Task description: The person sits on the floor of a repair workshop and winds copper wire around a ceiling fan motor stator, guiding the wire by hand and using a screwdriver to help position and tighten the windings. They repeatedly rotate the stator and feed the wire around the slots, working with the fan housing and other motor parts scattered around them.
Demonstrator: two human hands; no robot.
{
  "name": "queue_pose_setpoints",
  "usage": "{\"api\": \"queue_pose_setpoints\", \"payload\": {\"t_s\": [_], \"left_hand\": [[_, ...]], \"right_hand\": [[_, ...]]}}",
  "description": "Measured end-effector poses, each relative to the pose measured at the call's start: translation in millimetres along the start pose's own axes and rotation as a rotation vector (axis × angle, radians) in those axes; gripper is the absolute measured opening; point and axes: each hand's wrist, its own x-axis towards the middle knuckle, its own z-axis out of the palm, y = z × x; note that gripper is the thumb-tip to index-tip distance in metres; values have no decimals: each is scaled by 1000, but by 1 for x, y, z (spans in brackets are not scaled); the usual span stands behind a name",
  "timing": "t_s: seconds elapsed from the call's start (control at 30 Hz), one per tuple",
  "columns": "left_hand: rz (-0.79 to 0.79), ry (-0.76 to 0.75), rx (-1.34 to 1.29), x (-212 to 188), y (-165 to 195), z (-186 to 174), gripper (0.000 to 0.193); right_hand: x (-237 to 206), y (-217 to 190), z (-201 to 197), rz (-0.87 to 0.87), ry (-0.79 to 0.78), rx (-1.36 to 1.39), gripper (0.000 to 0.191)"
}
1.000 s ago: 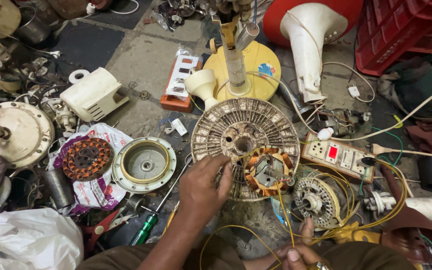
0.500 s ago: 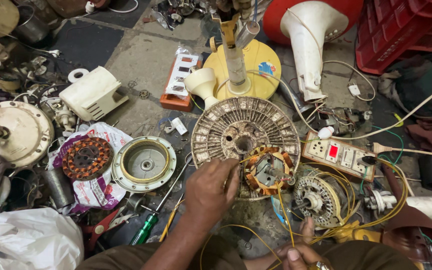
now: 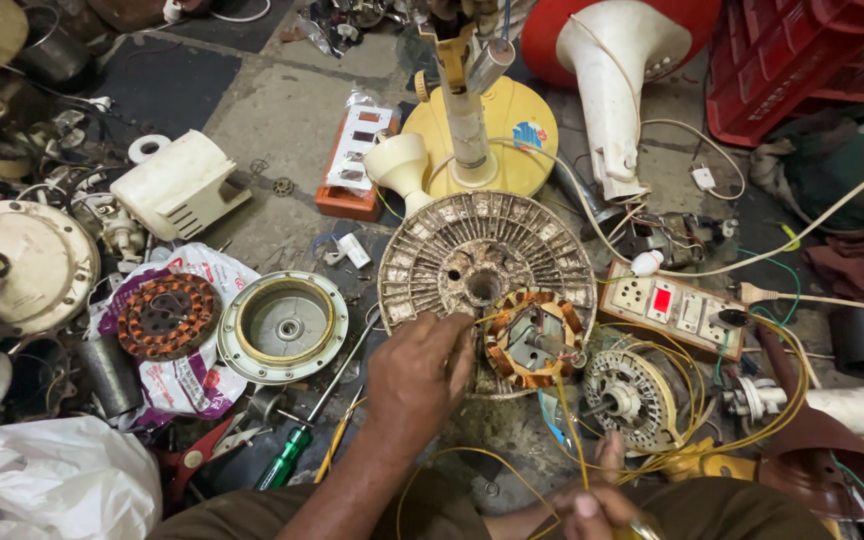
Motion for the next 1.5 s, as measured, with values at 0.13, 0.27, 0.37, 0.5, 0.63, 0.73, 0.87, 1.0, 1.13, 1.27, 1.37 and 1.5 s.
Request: {"api": "queue_pose_setpoints", "payload": {"t_s": [0.13, 0.27, 0.37, 0.5, 0.63, 0.73, 0.87, 1.0, 1.13, 1.27, 1.37, 1.5], "left_hand": [[0, -6, 8, 0, -1, 0, 24], [0, 1, 1, 0, -1, 1, 24], [-5, -7, 21, 0, -1, 1, 23], [-7, -27, 30, 0, -1, 0, 24], [10, -17, 13, 0, 0, -3, 25], [8, -27, 6, 2, 1, -2, 23], [23, 28, -3, 2, 1, -3, 24], [-5, 13, -3, 3, 2, -2, 22], [-13, 9, -4, 3, 1, -3, 21], [8, 94, -34, 5, -2, -6, 20], [-110, 168, -41, 6, -7, -11, 17], [-382, 220, -222, -1, -20, -19, 17]], "right_hand": [[-8, -12, -3, 569, 134, -49, 29], [-1, -16, 3, 306, 45, -98, 33], [7, -17, 3, 70, -58, -38, 36], [2, -32, -18, 647, -45, 62, 30], [-3, -26, -27, 491, -107, -3, 32], [-5, -21, -26, 406, -129, 21, 32], [-4, -28, -26, 678, -100, -17, 29], [5, -36, -23, 532, -158, -39, 31], [11, -38, -5, 557, -46, -96, 28], [8, -37, 17, 348, -39, -230, 23], [15, -38, 19, 507, -93, -216, 19], [39, -44, 20, 593, -245, -219, 22]]}}
